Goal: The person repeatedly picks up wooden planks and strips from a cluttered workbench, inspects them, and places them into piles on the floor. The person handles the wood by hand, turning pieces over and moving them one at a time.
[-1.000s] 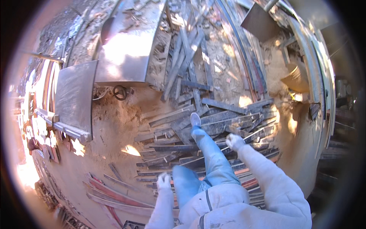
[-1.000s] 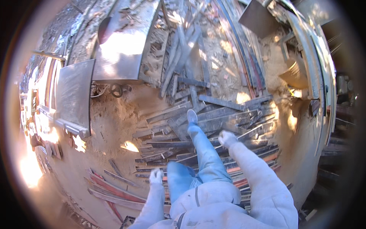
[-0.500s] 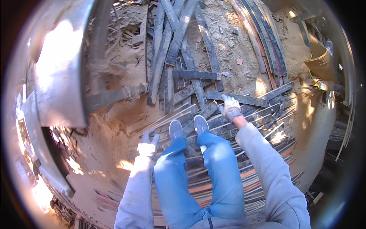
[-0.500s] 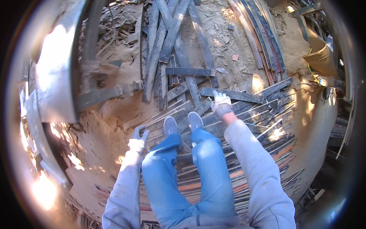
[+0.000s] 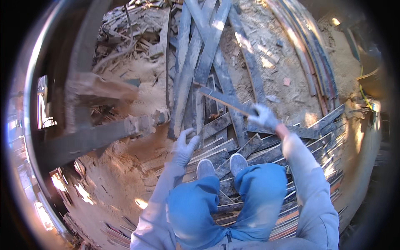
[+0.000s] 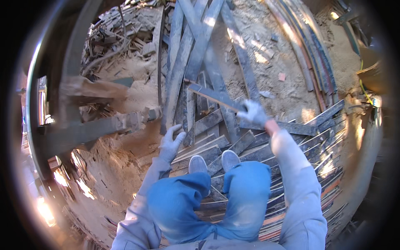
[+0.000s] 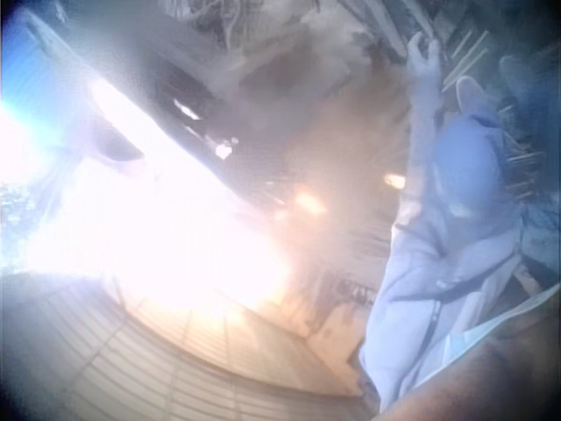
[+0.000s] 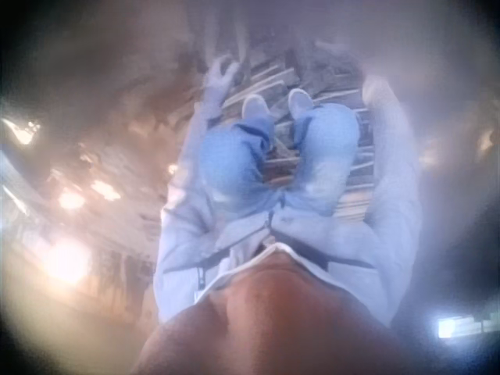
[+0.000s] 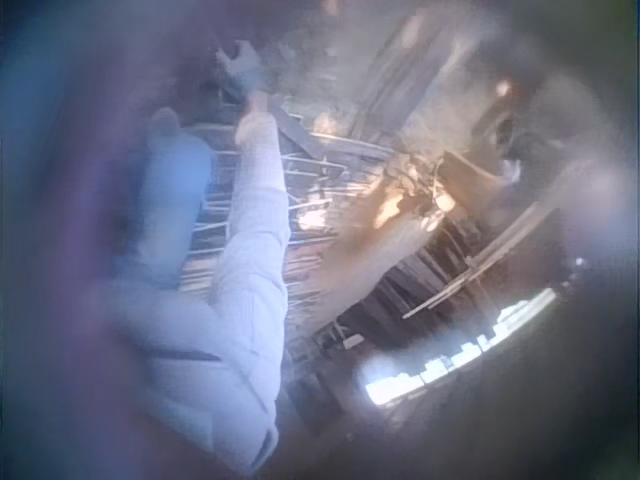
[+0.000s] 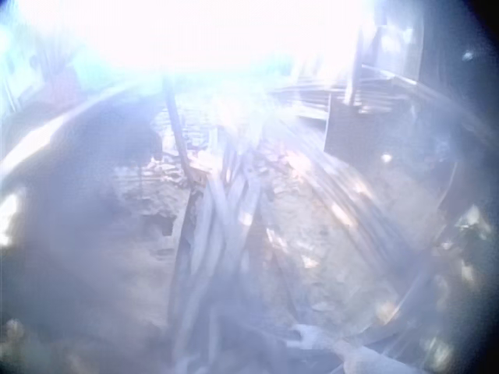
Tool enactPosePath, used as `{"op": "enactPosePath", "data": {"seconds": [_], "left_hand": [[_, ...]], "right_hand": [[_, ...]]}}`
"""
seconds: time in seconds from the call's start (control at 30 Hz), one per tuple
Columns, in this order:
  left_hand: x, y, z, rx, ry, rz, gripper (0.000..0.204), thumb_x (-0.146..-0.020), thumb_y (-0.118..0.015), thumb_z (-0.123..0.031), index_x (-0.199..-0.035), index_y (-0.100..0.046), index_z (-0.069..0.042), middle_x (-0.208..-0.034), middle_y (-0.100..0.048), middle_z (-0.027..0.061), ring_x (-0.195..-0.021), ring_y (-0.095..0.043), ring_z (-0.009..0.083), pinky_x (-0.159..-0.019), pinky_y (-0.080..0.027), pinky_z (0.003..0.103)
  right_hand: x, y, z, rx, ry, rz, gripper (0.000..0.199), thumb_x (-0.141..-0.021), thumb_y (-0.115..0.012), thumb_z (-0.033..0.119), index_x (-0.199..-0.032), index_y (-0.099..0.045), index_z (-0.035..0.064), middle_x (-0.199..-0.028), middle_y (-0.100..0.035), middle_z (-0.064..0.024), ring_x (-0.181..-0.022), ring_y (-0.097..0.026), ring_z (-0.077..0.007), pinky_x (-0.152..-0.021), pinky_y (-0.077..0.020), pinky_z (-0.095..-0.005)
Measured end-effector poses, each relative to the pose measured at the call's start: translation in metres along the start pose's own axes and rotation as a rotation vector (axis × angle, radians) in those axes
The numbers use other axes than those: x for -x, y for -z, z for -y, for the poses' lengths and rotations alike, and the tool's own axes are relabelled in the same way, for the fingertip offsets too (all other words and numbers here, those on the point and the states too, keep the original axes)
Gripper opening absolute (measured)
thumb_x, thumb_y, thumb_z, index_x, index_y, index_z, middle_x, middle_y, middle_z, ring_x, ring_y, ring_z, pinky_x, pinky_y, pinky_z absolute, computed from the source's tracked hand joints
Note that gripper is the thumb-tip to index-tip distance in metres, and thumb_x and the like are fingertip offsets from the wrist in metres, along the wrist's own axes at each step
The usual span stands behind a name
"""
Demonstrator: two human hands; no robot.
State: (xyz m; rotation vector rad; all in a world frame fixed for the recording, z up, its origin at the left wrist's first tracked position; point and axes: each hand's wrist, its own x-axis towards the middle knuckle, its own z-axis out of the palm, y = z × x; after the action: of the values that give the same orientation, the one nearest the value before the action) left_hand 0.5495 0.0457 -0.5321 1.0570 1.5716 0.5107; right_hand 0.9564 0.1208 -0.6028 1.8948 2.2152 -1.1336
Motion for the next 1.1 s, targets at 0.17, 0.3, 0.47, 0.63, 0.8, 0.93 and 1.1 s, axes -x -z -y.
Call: {"op": "enactPosePath", "data": {"seconds": [0.17,0.3,0.47,0.63,0.8,0.93,1.1], "left_hand": [[0.081,0.044,-0.119,0.334,0.084,0.141,0.056,-0.106,-0.073,-0.029,-0.150,-0.055,0.000,-0.133,-0.071,0.0166,-0.123,-0.068,0.0232,-0.108,-0.053,0.036],[0.151,0.070,-0.263,0.516,-0.046,0.220,0.092,-0.096,-0.083,-0.043,-0.163,-0.037,0.001,-0.153,-0.057,0.0218,-0.138,-0.059,0.0312,-0.114,-0.050,0.044],[0.248,0.130,-0.446,0.984,-0.312,0.096,0.102,-0.091,-0.089,-0.036,-0.166,-0.030,-0.001,-0.161,-0.047,0.0255,-0.143,-0.055,0.0359,-0.116,-0.050,0.050],[0.339,0.238,-0.518,1.087,-0.105,-0.237,0.061,-0.104,-0.066,-0.008,-0.159,-0.042,0.003,-0.149,-0.060,0.0268,-0.136,-0.062,0.0377,-0.115,-0.053,0.050],[0.379,0.351,-0.475,1.095,-0.028,-0.482,0.056,-0.104,-0.069,-0.006,-0.155,-0.048,0.002,-0.147,-0.063,0.0227,-0.132,-0.065,0.0329,-0.113,-0.055,0.043],[0.404,0.471,-0.381,0.612,-0.092,-0.794,0.068,-0.098,-0.081,-0.016,-0.155,-0.049,0.001,-0.145,-0.064,0.0212,-0.131,-0.064,0.0307,-0.115,-0.053,0.041],[0.449,0.667,-0.220,-0.729,-0.211,-0.525,0.119,-0.070,-0.096,-0.053,-0.161,-0.040,-0.001,-0.161,-0.047,0.0241,-0.152,-0.042,0.0380,-0.130,-0.030,0.052]], "right_hand": [[0.186,0.126,0.108,-1.489,-0.411,0.413,0.061,-0.097,-0.077,0.051,-0.133,-0.063,0.0032,-0.101,-0.069,-0.0029,-0.078,-0.065,-0.0097,-0.063,-0.0523,-0.0243],[0.268,0.239,0.207,-1.351,-0.274,0.380,0.081,-0.088,-0.084,0.057,-0.139,-0.061,-0.0024,-0.104,-0.070,-0.0081,-0.082,-0.067,-0.0133,-0.065,-0.0547,-0.0258],[0.296,0.356,0.334,-0.901,0.138,0.283,0.077,-0.085,-0.092,0.038,-0.143,-0.063,-0.0023,-0.123,-0.070,-0.0113,-0.115,-0.066,-0.0216,-0.101,-0.0528,-0.0381],[0.284,0.419,0.453,-0.368,0.417,0.019,0.072,-0.081,-0.090,0.038,-0.139,-0.063,0.0049,-0.120,-0.068,-0.0195,-0.114,-0.066,-0.0388,-0.099,-0.0530,-0.0455],[0.248,0.395,0.569,-0.110,0.656,-0.158,0.083,-0.067,-0.093,0.018,-0.143,-0.059,0.0090,-0.123,-0.064,-0.0169,-0.113,-0.061,-0.0398,-0.098,-0.0517,-0.0493],[0.207,0.349,0.643,-0.005,0.663,-0.246,0.077,-0.070,-0.090,0.015,-0.140,-0.059,0.0079,-0.119,-0.062,-0.0166,-0.111,-0.059,-0.0392,-0.098,-0.0499,-0.0505],[0.183,0.241,0.735,0.053,0.544,-0.302,0.075,-0.071,-0.089,0.013,-0.139,-0.060,0.0078,-0.123,-0.063,-0.0172,-0.115,-0.060,-0.0407,-0.101,-0.0496,-0.0515]]}}
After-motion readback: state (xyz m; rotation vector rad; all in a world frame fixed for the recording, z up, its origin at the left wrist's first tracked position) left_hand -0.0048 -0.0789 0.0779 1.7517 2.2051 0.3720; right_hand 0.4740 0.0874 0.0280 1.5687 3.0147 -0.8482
